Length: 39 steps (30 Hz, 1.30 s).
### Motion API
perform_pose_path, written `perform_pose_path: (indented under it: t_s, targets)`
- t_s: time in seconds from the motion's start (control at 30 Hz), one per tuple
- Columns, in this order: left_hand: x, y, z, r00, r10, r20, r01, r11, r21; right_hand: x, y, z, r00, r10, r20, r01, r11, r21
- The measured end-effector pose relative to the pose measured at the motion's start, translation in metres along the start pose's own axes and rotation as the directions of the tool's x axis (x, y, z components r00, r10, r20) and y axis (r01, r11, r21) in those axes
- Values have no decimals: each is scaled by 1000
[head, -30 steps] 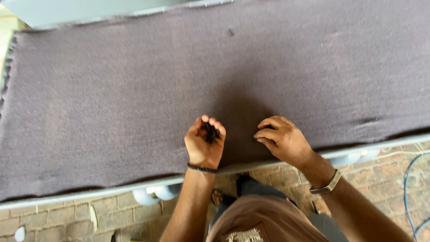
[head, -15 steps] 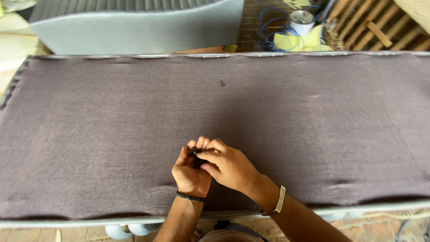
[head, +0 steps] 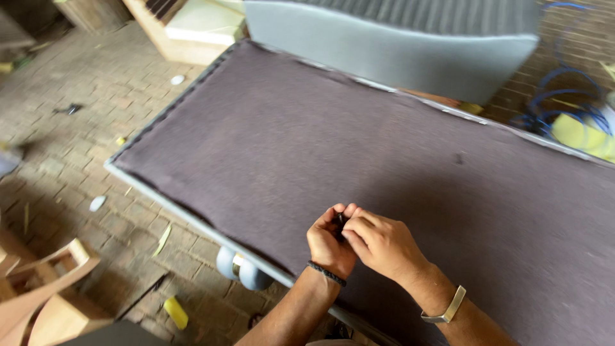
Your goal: The person plugs in a power cord, then gathers screws and white plastic feet from a bucket and a bag. They place the feet on a gray upholstered panel and handle a drill, preparing to attach the feet to the furniture piece.
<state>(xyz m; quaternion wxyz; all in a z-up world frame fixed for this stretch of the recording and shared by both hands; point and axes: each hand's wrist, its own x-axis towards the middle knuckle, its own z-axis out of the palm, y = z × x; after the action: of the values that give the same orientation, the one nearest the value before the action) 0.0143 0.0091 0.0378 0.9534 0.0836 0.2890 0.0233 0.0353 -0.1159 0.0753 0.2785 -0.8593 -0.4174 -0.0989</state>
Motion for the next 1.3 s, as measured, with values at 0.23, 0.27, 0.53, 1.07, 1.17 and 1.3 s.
perform_pose_path:
  t_s: [0.23,0.27,0.53,1.07,1.17,1.3]
  targets:
    - [0,107,2,992,107,-66,-116,981,-153,86,-43,69,992,-26,-122,53,973,223]
    - [3,126,-1,986,150,-72,-157,982,-106,101,-48,83,990,4,-142,36,960,278]
    - [33,337,-57,863,485,-145,-501,859,-106,281,-105,220,916,350,196,-395,701,594]
    - [107,482,-34,988,142,58,-145,987,62,396,-167,264,998,24,65,-38,972,231]
    - [129,468,-20,989,50,139,-66,992,108,403,-155,252,998,8,55,-13,995,97]
    - [154,454,-9,994,35,106,-51,986,159,414,-125,247,967,204,152,-229,957,175]
